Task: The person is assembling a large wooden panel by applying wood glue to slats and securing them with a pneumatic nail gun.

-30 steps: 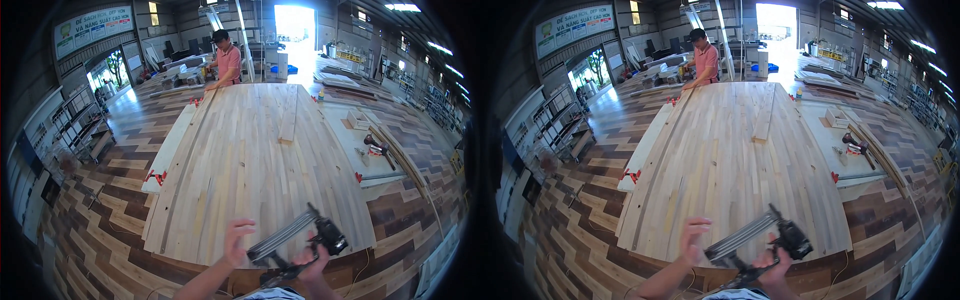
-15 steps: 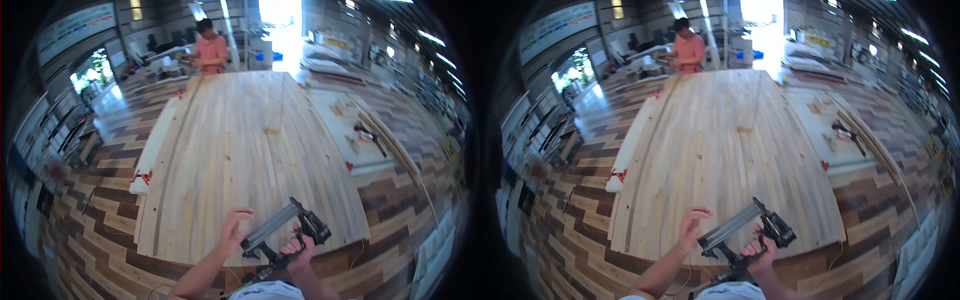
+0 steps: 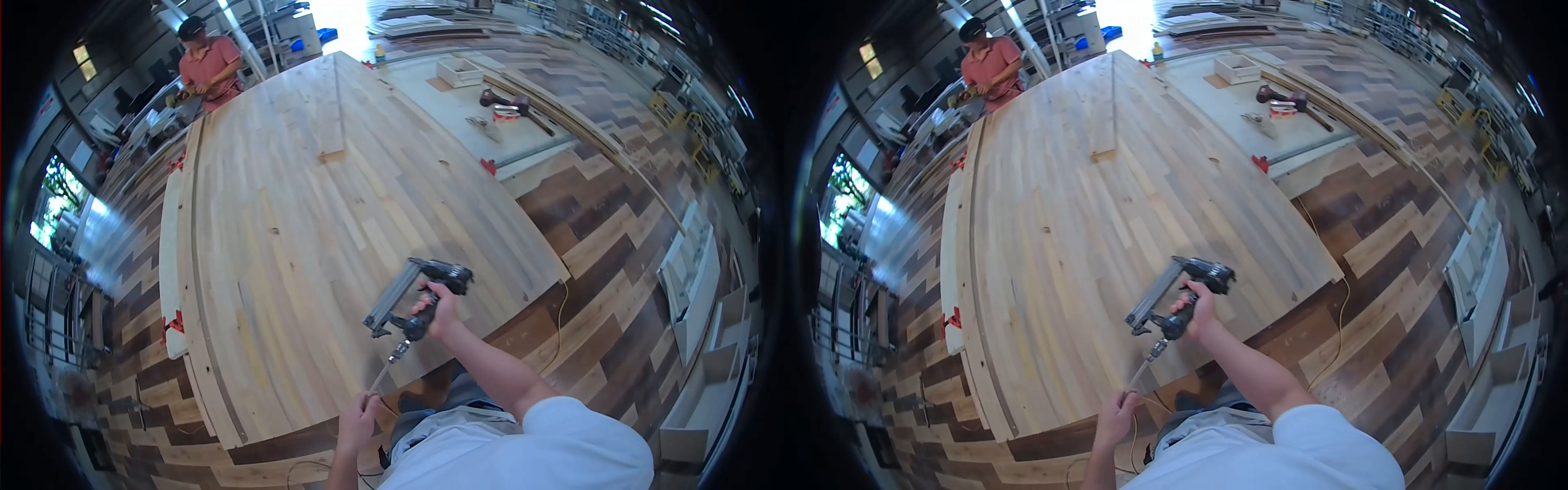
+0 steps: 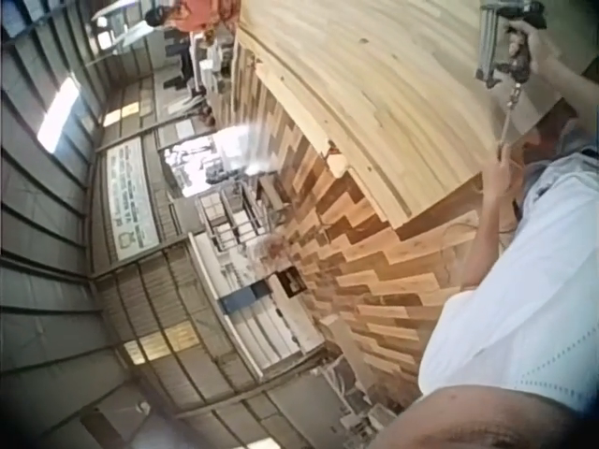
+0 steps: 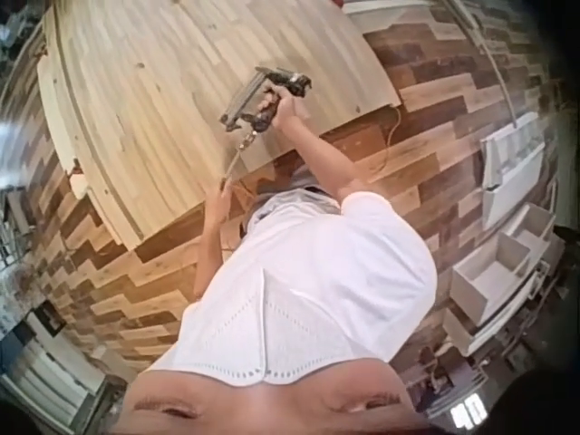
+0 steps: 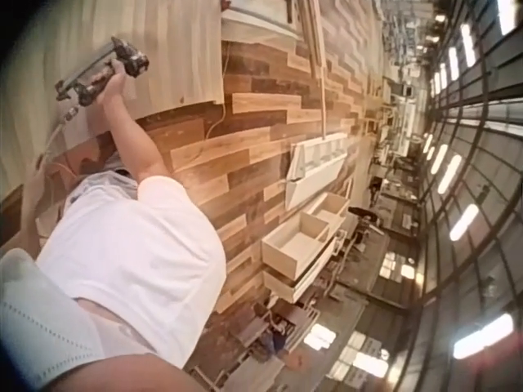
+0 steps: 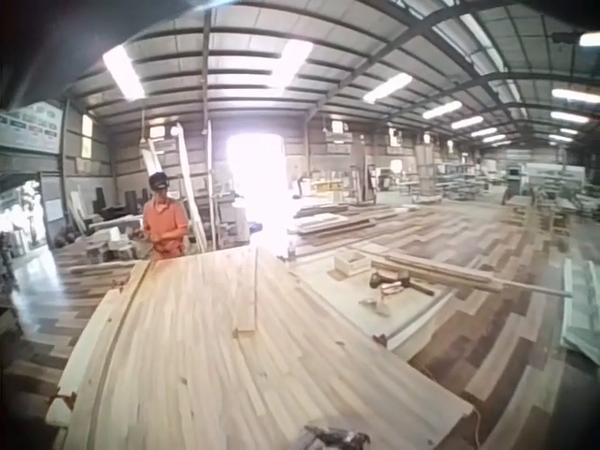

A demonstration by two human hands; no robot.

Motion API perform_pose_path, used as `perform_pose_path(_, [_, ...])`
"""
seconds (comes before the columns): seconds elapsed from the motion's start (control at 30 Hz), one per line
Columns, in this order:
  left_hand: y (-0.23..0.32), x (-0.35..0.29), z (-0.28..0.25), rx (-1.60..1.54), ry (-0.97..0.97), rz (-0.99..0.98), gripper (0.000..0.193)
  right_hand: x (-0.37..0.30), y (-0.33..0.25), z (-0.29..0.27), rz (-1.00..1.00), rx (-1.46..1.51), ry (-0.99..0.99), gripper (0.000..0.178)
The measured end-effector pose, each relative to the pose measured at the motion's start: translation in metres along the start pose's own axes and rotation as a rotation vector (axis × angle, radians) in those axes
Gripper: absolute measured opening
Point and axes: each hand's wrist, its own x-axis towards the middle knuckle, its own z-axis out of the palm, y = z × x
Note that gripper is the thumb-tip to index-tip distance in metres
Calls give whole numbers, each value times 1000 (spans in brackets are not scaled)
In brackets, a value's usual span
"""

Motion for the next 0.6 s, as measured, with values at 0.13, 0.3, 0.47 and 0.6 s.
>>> perform_pose_path(0.13, [22,19,25,233,158,94,35,41,-19,1,127,15,-34,15])
perform_pose_path(0.3, [54,36,65,449,233,101,33,75,-56,18,385,-260,114,27])
perform_pose_path(0.47, [64,51,133,389,318,14,27,95,-113,-6,337,-981,-84,30])
perform_pose_path(0.6, [81,47,167,397,339,-87,21,59,-197,-20,406,-1025,-313,27])
